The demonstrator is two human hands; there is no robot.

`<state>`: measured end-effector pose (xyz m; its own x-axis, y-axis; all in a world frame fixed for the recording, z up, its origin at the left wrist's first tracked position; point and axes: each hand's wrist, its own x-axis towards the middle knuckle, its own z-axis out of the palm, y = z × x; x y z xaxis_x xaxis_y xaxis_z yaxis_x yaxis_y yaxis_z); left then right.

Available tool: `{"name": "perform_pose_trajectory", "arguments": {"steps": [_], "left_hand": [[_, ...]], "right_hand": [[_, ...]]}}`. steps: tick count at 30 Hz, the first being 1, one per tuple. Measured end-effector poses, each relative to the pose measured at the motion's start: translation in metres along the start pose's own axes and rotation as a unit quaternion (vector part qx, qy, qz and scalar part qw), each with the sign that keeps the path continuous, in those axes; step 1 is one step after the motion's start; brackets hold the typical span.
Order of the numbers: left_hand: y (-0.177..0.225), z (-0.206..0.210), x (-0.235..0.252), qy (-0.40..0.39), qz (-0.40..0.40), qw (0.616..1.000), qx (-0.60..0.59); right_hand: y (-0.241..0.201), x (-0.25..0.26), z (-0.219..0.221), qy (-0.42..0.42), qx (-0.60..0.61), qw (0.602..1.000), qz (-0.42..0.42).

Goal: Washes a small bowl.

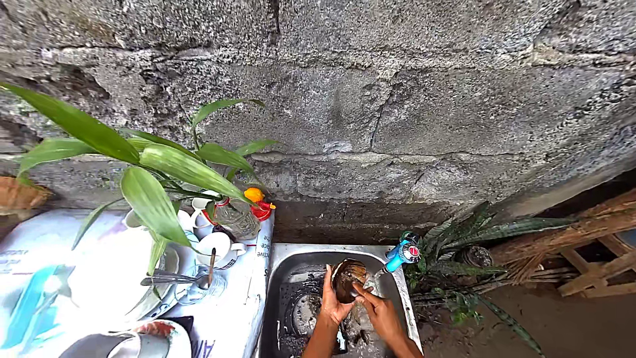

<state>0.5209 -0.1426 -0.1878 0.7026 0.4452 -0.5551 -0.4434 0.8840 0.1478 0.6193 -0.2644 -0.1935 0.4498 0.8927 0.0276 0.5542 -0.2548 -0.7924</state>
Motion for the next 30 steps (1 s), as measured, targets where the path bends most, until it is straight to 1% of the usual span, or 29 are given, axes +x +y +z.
{"name": "perform_pose_trajectory", "arguments": {"steps": [2, 4, 5, 7, 10, 11, 13, 14, 17, 18, 20, 22, 23, 25, 26, 27, 28, 29, 30], "left_hand": [[-0.002, -0.001, 0.004, -0.012, 0.0, 1.0, 0.023], [-0.002, 0.005, 0.007, 0.006, 0.005, 0.999, 0.032], [-0.002, 0.008, 0.007, 0.016, 0.004, 0.999, 0.031], [0.001, 0.008, 0.008, 0.013, 0.001, 0.999, 0.033], [0.001, 0.0, 0.008, 0.004, -0.002, 0.999, 0.037], [-0.001, -0.001, 0.008, 0.003, -0.003, 0.999, 0.035], [-0.004, 0.0, 0.007, 0.008, 0.0, 0.999, 0.033], [-0.003, 0.002, 0.007, 0.009, 0.003, 0.999, 0.034], [-0.001, 0.008, 0.007, 0.009, 0.008, 0.999, 0.039], [-0.001, 0.008, 0.007, 0.013, 0.009, 0.999, 0.044], [-0.001, 0.008, 0.006, 0.015, 0.012, 0.999, 0.048], [0.002, 0.01, 0.007, 0.009, 0.013, 0.999, 0.048], [0.002, 0.008, 0.007, 0.013, 0.013, 0.999, 0.048], [0.001, 0.002, 0.007, 0.026, 0.003, 0.999, 0.039], [0.002, 0.001, 0.007, 0.027, -0.002, 0.999, 0.038], [0.003, 0.001, 0.008, 0.023, -0.004, 0.999, 0.037], [0.004, 0.003, 0.008, 0.023, -0.007, 0.999, 0.036], [0.004, 0.002, 0.008, 0.021, -0.011, 0.999, 0.027], [0.005, -0.001, 0.008, 0.017, -0.018, 1.0, 0.016]], "right_hand": [[0.015, 0.005, -0.009, 0.061, -0.089, 0.992, -0.068], [0.019, 0.003, -0.005, 0.083, -0.1, 0.988, -0.085], [0.018, 0.0, -0.002, 0.073, -0.082, 0.99, -0.085], [0.019, -0.003, -0.003, 0.041, -0.061, 0.994, -0.081], [0.027, 0.002, -0.013, 0.078, -0.12, 0.987, -0.075], [0.025, 0.002, -0.014, 0.075, -0.123, 0.987, -0.064], [0.015, -0.003, -0.01, 0.022, -0.098, 0.994, -0.05], [0.014, -0.003, -0.009, 0.017, -0.087, 0.995, -0.051], [0.02, 0.002, -0.009, 0.087, -0.09, 0.99, -0.066], [0.018, 0.002, -0.007, 0.085, -0.082, 0.991, -0.06], [0.013, 0.001, -0.008, 0.048, -0.069, 0.995, -0.057], [0.019, 0.006, -0.01, 0.067, -0.074, 0.993, -0.059], [0.02, 0.006, -0.009, 0.07, -0.068, 0.994, -0.05], [0.015, 0.001, -0.004, 0.014, -0.052, 0.998, -0.033], [0.015, 0.001, -0.004, 0.005, -0.055, 0.998, -0.037], [0.019, 0.004, -0.006, 0.025, -0.067, 0.997, -0.041], [0.024, 0.007, -0.008, 0.068, -0.083, 0.993, -0.039], [0.026, 0.011, -0.012, 0.105, -0.094, 0.99, -0.004], [0.023, 0.015, -0.018, 0.111, -0.102, 0.987, 0.06]]}}
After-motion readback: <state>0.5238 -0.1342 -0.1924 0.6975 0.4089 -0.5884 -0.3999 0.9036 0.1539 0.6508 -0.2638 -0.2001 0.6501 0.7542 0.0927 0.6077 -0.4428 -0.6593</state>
